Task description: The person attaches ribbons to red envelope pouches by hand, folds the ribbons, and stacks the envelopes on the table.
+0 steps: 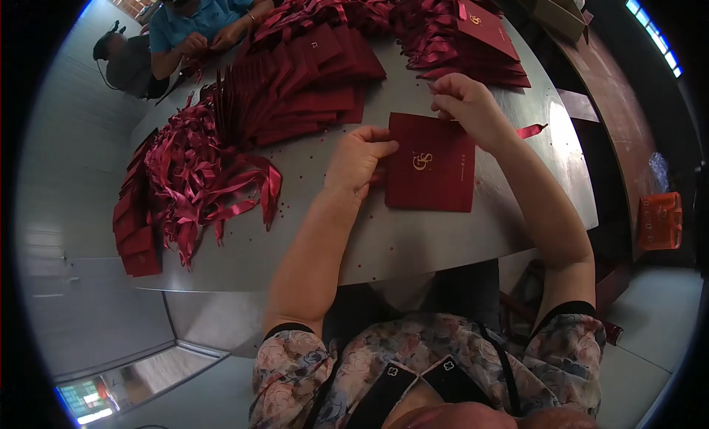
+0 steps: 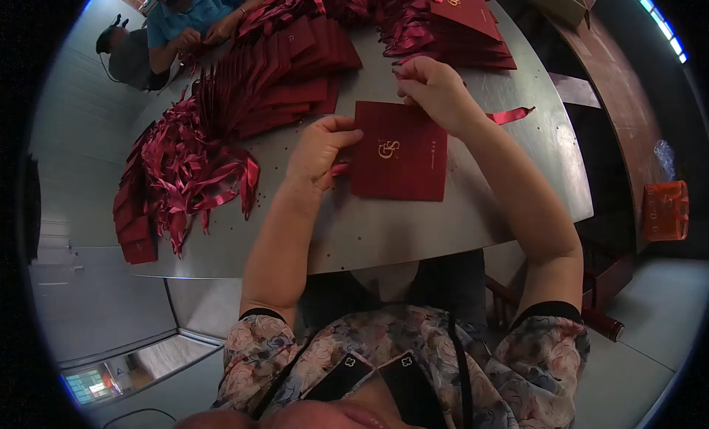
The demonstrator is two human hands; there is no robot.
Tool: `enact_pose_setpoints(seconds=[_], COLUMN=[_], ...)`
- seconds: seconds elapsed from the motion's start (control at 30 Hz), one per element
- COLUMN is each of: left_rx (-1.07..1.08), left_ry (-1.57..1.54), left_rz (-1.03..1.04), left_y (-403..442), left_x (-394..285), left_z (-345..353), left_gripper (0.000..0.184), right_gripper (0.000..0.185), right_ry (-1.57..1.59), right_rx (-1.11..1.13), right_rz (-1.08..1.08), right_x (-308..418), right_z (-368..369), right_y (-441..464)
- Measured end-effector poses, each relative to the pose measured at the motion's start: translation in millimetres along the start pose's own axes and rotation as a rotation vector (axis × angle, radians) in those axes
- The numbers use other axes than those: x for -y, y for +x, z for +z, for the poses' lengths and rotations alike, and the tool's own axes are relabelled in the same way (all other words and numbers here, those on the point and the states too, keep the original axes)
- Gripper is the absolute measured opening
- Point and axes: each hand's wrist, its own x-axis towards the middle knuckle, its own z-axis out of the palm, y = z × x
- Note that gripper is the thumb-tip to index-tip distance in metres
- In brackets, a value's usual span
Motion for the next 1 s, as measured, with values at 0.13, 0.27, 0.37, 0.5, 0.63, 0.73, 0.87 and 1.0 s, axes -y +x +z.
enact_pose_setpoints(seconds=[0.13, 0.27, 0.37, 0.5, 0.63, 0.73, 0.87, 1.0], left_rx=[0.003, -0.056, -0.069, -0.078, -0.105, -0.099, -0.049, 0.071], left_ry=[-0.128, -0.051, -0.075, -0.152, -0.222, -0.241, -0.293, -0.395], left_rz=[0.014, -0.034, -0.108, -0.159, -0.121, -0.054, -0.051, -0.03], left_y=[-3, 7, 6, 0, 3, 2, 3, -7], left_x=[-4, 5, 0, -5, 1, 4, 6, -3], left_z=[4, -6, -8, -2, 0, 2, -4, 4], left_gripper=[0.025, 0.021, 0.019, 0.02, 0.021, 0.022, 0.023, 0.022], right_gripper=[0.009, 0.015, 0.016, 0.02, 0.019, 0.018, 0.016, 0.015], right_ry=[-0.392, -0.674, -0.662, -0.536, -0.528, -0.475, -0.324, -0.264], right_rx=[-0.2, -0.251, -0.159, -0.097, -0.116, -0.131, -0.082, -0.073], right_rz=[-0.388, -0.739, -0.703, -0.589, -0.606, -0.62, -0.588, -0.609], right_x=[5, -1, -23, -29, -33, -34, -31, -26], right_z=[27, 51, 57, 57, 58, 56, 54, 51], right_y=[-23, -39, -45, -45, -43, -42, -41, -41])
